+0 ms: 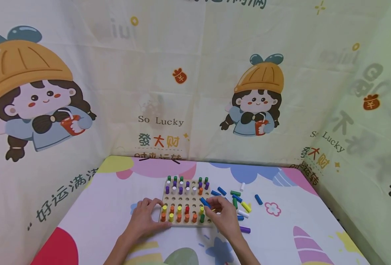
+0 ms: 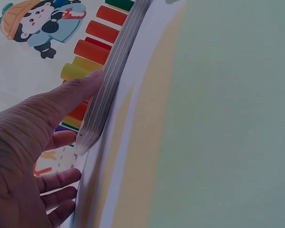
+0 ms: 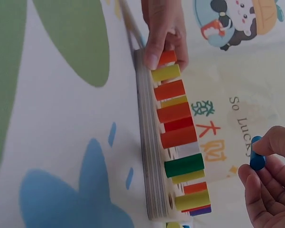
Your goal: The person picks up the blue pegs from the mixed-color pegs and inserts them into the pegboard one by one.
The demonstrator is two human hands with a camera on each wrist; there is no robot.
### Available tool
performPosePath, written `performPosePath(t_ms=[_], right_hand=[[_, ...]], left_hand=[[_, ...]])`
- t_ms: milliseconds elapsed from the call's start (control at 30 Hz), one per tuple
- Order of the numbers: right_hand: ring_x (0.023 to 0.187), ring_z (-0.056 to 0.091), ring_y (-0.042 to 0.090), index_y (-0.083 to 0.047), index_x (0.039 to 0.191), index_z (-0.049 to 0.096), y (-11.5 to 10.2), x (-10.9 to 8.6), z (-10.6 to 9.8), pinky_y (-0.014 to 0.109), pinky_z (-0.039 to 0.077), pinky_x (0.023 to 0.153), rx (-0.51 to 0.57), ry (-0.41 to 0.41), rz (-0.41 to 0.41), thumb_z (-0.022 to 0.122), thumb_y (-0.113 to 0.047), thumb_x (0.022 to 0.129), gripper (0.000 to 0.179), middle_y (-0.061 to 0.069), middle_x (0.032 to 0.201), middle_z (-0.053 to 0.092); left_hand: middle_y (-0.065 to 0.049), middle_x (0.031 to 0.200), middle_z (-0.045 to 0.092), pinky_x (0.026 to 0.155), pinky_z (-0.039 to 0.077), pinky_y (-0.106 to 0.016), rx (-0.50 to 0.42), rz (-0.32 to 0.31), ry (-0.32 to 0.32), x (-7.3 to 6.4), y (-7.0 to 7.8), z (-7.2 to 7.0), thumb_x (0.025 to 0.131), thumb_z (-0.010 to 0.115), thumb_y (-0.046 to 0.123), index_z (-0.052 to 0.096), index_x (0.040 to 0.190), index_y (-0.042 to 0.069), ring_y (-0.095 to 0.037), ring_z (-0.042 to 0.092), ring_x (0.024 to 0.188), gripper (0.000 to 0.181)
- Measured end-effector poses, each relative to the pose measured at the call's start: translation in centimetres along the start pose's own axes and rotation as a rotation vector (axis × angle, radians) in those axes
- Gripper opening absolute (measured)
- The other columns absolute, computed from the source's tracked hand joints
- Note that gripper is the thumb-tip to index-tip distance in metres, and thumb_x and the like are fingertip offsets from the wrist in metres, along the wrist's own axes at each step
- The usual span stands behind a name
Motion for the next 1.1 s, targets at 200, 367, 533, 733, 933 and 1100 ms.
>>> performPosePath(t_ms=[200,367,533,733,933,1100], right_hand=[[0.081,0.064,0.011,-0.011,0.102,0.071,-0.4,0.3,1.0,0.023,0.055,0.073,0.004,-0.016,0.002,0.079,-0.009,0.088,0.017,0.000,0.095,0.070],[0.081,0.064,0.011,-0.010,0.103,0.072,-0.9,0.5,1.9,0.022,0.055,0.073,-0.001,-0.027,-0.020,0.080,-0.011,0.088,0.017,0.000,0.096,0.071],[0.081,0.064,0.011,-0.008,0.102,0.072,-1.5,0.9,3.0,0.022,0.055,0.073,0.020,-0.054,-0.063,0.080,-0.011,0.088,0.016,0.001,0.093,0.070],[0.083,0.064,0.012,-0.008,0.103,0.072,-1.7,1.4,4.5,0.019,0.053,0.074,0.036,-0.092,-0.062,0.080,-0.010,0.088,0.017,0.001,0.093,0.069],[0.081,0.062,0.012,-0.009,0.102,0.072,-1.8,2.0,5.8,0.018,0.052,0.073,0.024,-0.110,-0.070,0.079,-0.010,0.088,0.016,0.000,0.092,0.068],[0.081,0.062,0.012,-0.009,0.103,0.072,-1.7,2.4,6.7,0.018,0.052,0.074,0.016,-0.124,-0.050,0.079,-0.010,0.088,0.016,0.000,0.093,0.068]], left_hand=[[-0.011,0.124,0.053,0.098,0.041,-0.061,0.001,0.015,-0.004,0.1,0.0,-0.1,0.062,0.089,0.066,0.061,0.117,0.029,-0.036,0.047,0.117,0.072],[-0.012,0.125,0.053,0.097,0.041,-0.061,0.003,0.016,-0.008,0.1,0.1,-0.2,0.062,0.089,0.066,0.060,0.116,0.030,-0.036,0.046,0.118,0.071],[-0.012,0.125,0.052,0.098,0.040,-0.062,0.007,0.009,-0.009,0.1,0.0,-0.1,0.062,0.089,0.066,0.060,0.117,0.030,-0.036,0.046,0.118,0.072],[-0.012,0.124,0.052,0.098,0.041,-0.061,-0.001,-0.002,-0.019,0.1,-0.2,0.0,0.062,0.089,0.068,0.061,0.118,0.031,-0.035,0.046,0.116,0.073],[-0.012,0.123,0.051,0.096,0.041,-0.061,0.004,0.000,-0.018,0.2,-0.2,0.0,0.062,0.089,0.067,0.060,0.118,0.031,-0.035,0.045,0.116,0.072],[-0.011,0.123,0.051,0.097,0.040,-0.061,0.000,-0.008,-0.023,0.3,-0.4,0.1,0.062,0.088,0.068,0.060,0.118,0.032,-0.035,0.044,0.116,0.072]])
Point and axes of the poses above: each hand's wrist, its own x-axis towards the middle knuckle, its own z-axis out of the palm, y = z × x, the point moved 8 cm from there along x, towards the middle knuckle
